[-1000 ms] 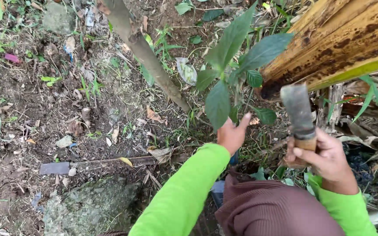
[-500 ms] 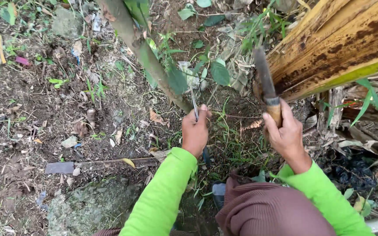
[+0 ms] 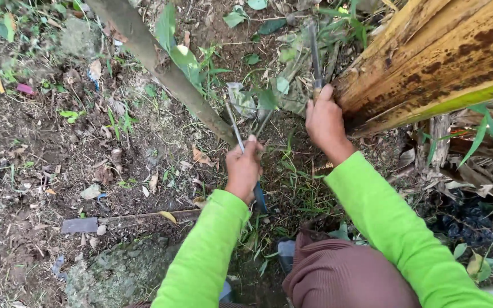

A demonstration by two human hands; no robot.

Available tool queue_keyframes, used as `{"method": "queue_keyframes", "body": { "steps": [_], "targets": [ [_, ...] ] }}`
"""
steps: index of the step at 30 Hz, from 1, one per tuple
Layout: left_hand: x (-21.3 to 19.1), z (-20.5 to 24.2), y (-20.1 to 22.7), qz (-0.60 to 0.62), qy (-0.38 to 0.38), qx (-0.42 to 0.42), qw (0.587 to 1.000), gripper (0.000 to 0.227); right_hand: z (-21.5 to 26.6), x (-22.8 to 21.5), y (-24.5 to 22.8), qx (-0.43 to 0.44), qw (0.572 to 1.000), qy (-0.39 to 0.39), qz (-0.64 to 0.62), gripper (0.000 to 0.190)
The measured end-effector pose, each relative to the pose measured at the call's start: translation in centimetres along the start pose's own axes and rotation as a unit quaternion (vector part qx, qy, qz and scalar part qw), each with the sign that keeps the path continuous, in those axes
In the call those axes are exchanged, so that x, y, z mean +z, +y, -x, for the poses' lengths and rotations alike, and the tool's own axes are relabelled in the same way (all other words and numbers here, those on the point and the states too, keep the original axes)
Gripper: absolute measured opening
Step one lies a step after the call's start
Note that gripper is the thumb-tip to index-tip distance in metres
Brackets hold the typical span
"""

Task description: The recorder is shown planting cassava stems in a garden, using a machete, garden trowel, and shears to clear weeds and dig holes.

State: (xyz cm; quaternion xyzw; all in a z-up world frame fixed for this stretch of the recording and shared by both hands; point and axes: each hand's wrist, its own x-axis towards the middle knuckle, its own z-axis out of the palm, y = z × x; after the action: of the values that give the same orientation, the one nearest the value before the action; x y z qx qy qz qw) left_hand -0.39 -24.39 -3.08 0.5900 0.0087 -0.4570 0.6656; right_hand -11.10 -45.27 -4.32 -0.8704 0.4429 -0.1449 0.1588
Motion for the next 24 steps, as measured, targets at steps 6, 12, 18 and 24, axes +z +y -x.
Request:
{"method": "queue_keyframes", "body": {
  "steps": [6,12,18,24],
  "targets": [
    [1.5,1.2,-0.1,0.036,-0.015,-0.004,0.999,0.037,0.6,-0.5,0.9,0.019,0.997,-0.030,-0.063,0.034],
    [1.7,3.4,-0.9,-0.013,-0.020,0.045,0.999,0.037,1.8,-2.2,0.3,0.048,0.998,-0.044,-0.016,0.040],
    [2.1,5.5,1.0,-0.051,0.001,0.042,0.998,0.037,-3.8,-0.4,0.0,-0.057,0.997,0.032,-0.032,0.040],
    [-3.9,11.1,7.6,0.057,0.070,0.102,0.991,0.026,10.1,5.5,3.4,-0.039,0.992,-0.098,-0.070,0.033]
  ]
}}
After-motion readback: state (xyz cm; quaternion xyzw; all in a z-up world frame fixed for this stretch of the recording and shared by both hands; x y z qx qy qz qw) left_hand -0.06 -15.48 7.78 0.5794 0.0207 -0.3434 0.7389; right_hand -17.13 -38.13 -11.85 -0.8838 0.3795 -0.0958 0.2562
